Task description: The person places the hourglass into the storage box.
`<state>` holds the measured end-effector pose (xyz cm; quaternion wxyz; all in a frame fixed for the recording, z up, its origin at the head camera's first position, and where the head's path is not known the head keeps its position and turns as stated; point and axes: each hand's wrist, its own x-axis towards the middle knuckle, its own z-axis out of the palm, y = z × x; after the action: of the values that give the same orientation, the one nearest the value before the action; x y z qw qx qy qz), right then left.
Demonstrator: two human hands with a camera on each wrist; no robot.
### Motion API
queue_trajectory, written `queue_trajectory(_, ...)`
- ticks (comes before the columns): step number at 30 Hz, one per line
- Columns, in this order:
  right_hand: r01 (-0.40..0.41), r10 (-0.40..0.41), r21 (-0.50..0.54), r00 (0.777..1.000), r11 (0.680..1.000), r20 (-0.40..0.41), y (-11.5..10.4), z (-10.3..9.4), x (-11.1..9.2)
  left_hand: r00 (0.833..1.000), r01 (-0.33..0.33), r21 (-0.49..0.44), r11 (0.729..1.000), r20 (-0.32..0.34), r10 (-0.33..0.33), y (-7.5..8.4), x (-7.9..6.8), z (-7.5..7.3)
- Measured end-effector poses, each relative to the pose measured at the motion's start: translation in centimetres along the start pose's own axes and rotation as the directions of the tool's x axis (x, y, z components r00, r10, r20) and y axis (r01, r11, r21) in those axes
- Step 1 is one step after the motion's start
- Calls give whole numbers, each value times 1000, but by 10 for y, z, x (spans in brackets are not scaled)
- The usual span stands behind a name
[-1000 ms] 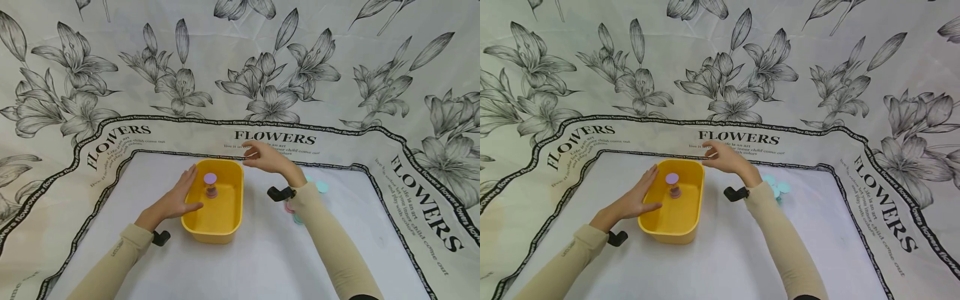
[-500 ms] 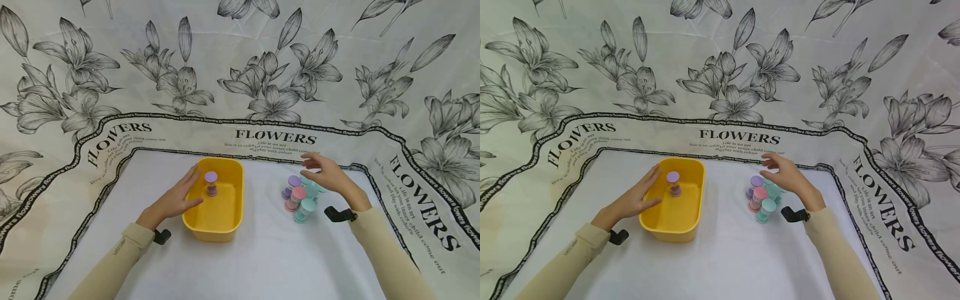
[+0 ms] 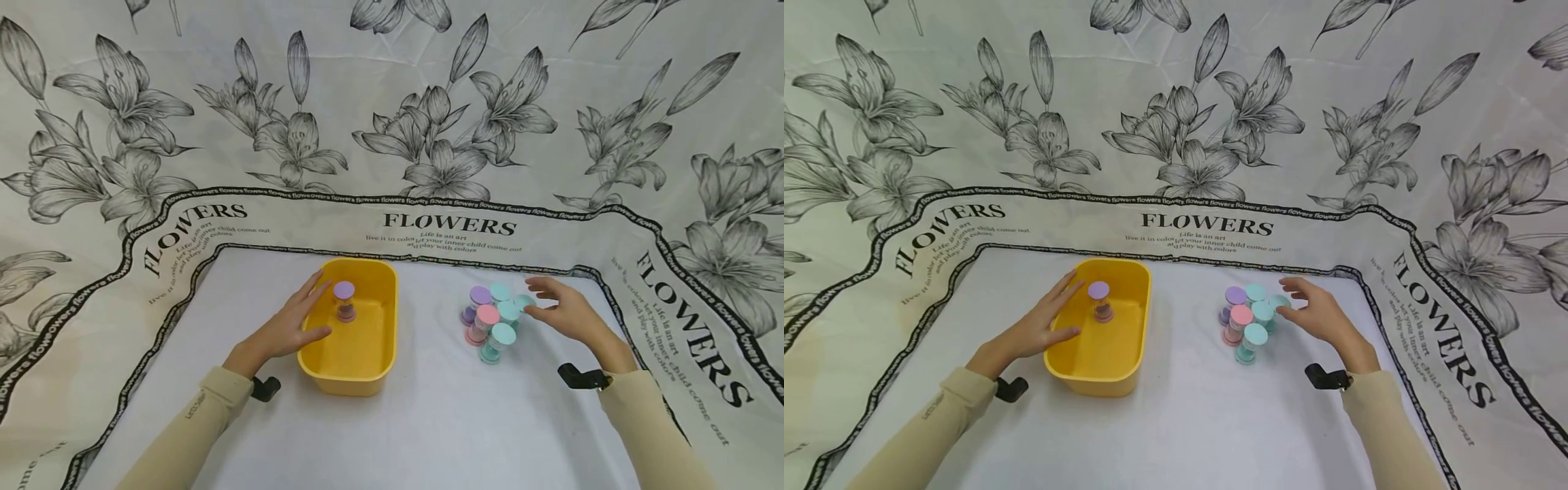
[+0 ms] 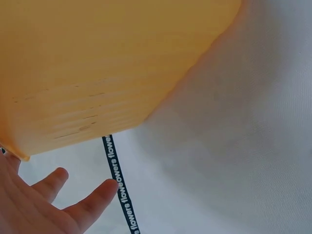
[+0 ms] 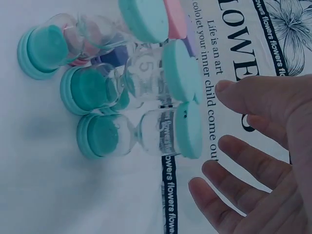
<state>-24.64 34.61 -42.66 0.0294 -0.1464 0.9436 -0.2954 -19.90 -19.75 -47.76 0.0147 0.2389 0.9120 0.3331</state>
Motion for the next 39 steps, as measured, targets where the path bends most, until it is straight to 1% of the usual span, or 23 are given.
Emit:
queue_trajectory(6,-46,45,59,999,997,30,18,13,-3,1000,-12,-6,1000,-10,12,-1,0,0)
queue_trajectory(11,-97,94,60,994,994,50,29,23,-1,1000,-7,-8,1000,-2,7,1,-1,-1)
queue_trajectory(18,-146,140,86,988,986,66,36,29,2,1000,-16,12,1000,-11,16,3,-1,-1)
queue_trajectory(24,-163,158,100,986,981,62,38,32,3,999,-38,29,999,-22,39,0,-1,1)
queue_trajectory(31,-167,165,101,986,981,30,42,27,2,998,-62,29,998,-25,63,-1,0,2)
queue_trajectory(36,-183,184,125,983,975,6,38,15,4,997,-78,32,996,-19,79,-1,1,0)
queue_trajectory(39,-180,185,152,983,972,-20,33,7,5,997,-75,32,997,-11,75,-1,1,-1)
